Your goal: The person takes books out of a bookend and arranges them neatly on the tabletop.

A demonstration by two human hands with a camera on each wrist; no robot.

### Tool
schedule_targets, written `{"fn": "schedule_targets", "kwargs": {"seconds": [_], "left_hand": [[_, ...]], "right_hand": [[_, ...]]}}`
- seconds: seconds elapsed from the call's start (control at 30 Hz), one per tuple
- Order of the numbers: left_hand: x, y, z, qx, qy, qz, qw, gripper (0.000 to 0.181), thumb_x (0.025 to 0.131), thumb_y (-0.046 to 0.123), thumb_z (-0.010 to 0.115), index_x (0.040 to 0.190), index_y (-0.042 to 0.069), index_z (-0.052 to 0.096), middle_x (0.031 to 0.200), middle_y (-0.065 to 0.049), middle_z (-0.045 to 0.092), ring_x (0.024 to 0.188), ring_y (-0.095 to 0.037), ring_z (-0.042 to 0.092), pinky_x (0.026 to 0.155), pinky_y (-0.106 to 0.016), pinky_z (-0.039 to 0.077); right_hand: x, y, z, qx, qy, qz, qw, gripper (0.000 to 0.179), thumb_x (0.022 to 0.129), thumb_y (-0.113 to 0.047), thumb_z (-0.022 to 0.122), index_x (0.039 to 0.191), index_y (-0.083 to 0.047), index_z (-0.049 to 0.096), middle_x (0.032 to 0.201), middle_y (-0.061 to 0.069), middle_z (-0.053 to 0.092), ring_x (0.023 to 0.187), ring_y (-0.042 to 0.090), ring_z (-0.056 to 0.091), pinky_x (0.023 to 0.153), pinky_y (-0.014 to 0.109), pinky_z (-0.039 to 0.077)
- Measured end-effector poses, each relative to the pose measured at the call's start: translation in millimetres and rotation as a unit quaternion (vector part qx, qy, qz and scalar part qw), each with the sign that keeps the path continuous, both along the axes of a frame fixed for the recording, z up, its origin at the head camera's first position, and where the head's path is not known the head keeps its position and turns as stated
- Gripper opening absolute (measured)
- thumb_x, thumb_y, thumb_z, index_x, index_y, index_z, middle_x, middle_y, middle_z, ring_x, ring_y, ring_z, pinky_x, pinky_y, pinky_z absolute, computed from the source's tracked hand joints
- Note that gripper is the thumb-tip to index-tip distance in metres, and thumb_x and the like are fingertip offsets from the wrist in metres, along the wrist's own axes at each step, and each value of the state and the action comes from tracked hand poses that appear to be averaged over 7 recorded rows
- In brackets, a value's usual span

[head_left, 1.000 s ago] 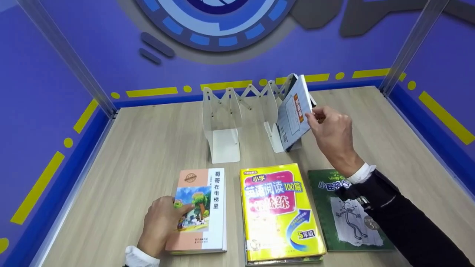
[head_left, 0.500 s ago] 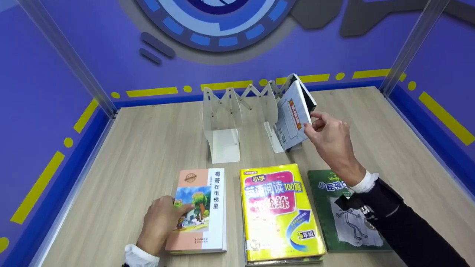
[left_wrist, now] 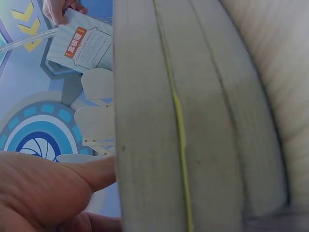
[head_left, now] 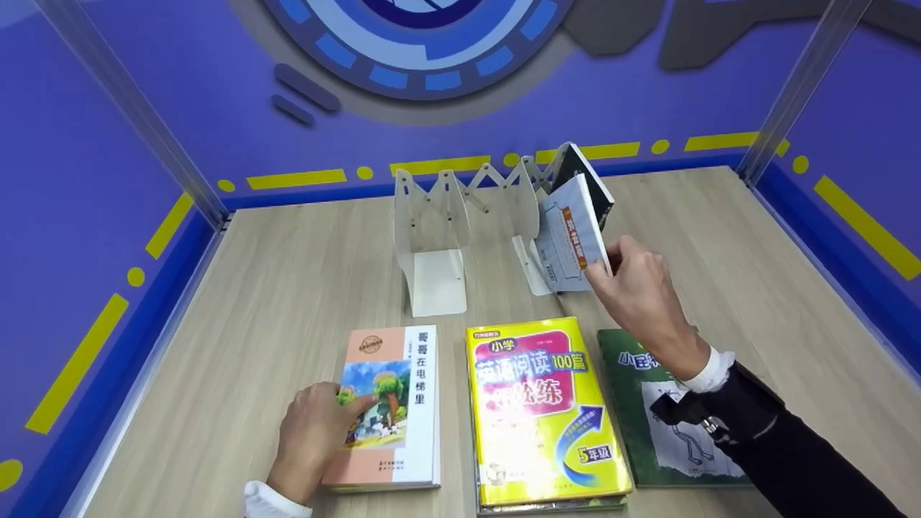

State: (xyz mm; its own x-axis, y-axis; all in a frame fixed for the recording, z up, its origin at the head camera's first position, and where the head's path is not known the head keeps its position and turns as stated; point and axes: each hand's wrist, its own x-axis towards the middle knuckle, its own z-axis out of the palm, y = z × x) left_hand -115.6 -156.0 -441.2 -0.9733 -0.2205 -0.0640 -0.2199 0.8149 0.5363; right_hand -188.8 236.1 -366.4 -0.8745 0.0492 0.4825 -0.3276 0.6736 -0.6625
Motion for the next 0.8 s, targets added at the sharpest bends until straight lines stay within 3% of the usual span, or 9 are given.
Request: {"fn": "schedule_targets", "kwargs": {"seconds": [0.1, 0.2, 0.33, 0.5, 0.57, 0.67, 0.8], "left_hand": [[0.1, -0.2, -0.1, 0.003, -0.002, 0.004, 1.0, 0.05, 0.089, 0.036, 0.083, 0.107, -0.011, 0.073, 0.076, -0.006, 0.066, 0.064, -0.017, 0.056, 0.053, -0.029, 0.042], [0.4, -0.5, -0.2, 0.008, -0.003, 0.004, 1.0, 0.051, 0.09, 0.034, 0.082, 0.111, -0.012, 0.072, 0.077, -0.006, 0.067, 0.065, -0.017, 0.057, 0.053, -0.029, 0.042], [0.7, -0.9, -0.4, 0.015, -0.002, 0.004, 0.9999, 0.05, 0.09, 0.031, 0.082, 0.112, -0.012, 0.071, 0.078, -0.007, 0.067, 0.065, -0.018, 0.057, 0.054, -0.029, 0.041], [0.4, -0.4, -0.8, 0.015, -0.004, 0.004, 0.9999, 0.05, 0.091, 0.03, 0.081, 0.114, -0.013, 0.071, 0.079, -0.007, 0.067, 0.066, -0.018, 0.058, 0.055, -0.029, 0.042], [0.8, 0.5, -0.8, 0.01, -0.01, 0.004, 0.9999, 0.05, 0.091, 0.029, 0.081, 0.115, -0.013, 0.07, 0.079, -0.007, 0.067, 0.067, -0.018, 0.057, 0.056, -0.029, 0.042], [2.3, 2.2, 0.0, -0.004, -0.016, 0.006, 0.9998, 0.052, 0.093, 0.03, 0.079, 0.119, -0.014, 0.068, 0.084, -0.01, 0.068, 0.071, -0.02, 0.059, 0.059, -0.033, 0.047], [5.6, 4.2, 2.4, -0.053, 0.004, 0.003, 0.9986, 0.06, 0.093, 0.033, 0.078, 0.127, -0.015, 0.063, 0.1, -0.023, 0.071, 0.082, -0.03, 0.069, 0.067, -0.046, 0.057]], "right_hand": [[3.7, -1, -0.3, 0.001, -0.009, 0.003, 1.0, 0.026, 0.098, -0.009, 0.065, 0.116, 0.01, 0.062, 0.114, 0.028, 0.071, 0.089, 0.039, 0.074, 0.065, 0.031, 0.06], [6.9, -3, -1.1, 0.011, -0.013, 0.014, 0.9998, 0.032, 0.098, -0.005, 0.064, 0.125, 0.011, 0.06, 0.122, 0.029, 0.069, 0.094, 0.04, 0.074, 0.063, 0.034, 0.06], [10.1, -4, -2.9, 0.026, -0.012, 0.027, 0.9992, 0.042, 0.097, -0.001, 0.064, 0.137, 0.01, 0.057, 0.129, 0.029, 0.066, 0.095, 0.042, 0.073, 0.05, 0.022, 0.048], [12.2, -4, -5.1, 0.024, -0.019, 0.029, 0.9991, 0.043, 0.099, -0.003, 0.063, 0.138, 0.012, 0.055, 0.131, 0.03, 0.064, 0.098, 0.045, 0.072, 0.046, 0.018, 0.044], [12.2, -3, -6.1, 0.023, -0.021, 0.023, 0.9992, 0.04, 0.1, -0.004, 0.061, 0.136, 0.012, 0.056, 0.13, 0.03, 0.064, 0.091, 0.043, 0.074, 0.044, 0.018, 0.041], [13.2, -2, -6.9, 0.026, -0.024, 0.013, 0.9993, 0.037, 0.102, -0.004, 0.056, 0.134, 0.013, 0.056, 0.129, 0.031, 0.064, 0.067, 0.034, 0.073, 0.04, 0.018, 0.035], [15.3, 3, -8.6, 0.024, -0.029, 0.005, 0.9993, 0.037, 0.103, -0.004, 0.052, 0.136, 0.013, 0.054, 0.131, 0.032, 0.062, 0.043, 0.019, 0.053, 0.038, 0.02, 0.029]]}}
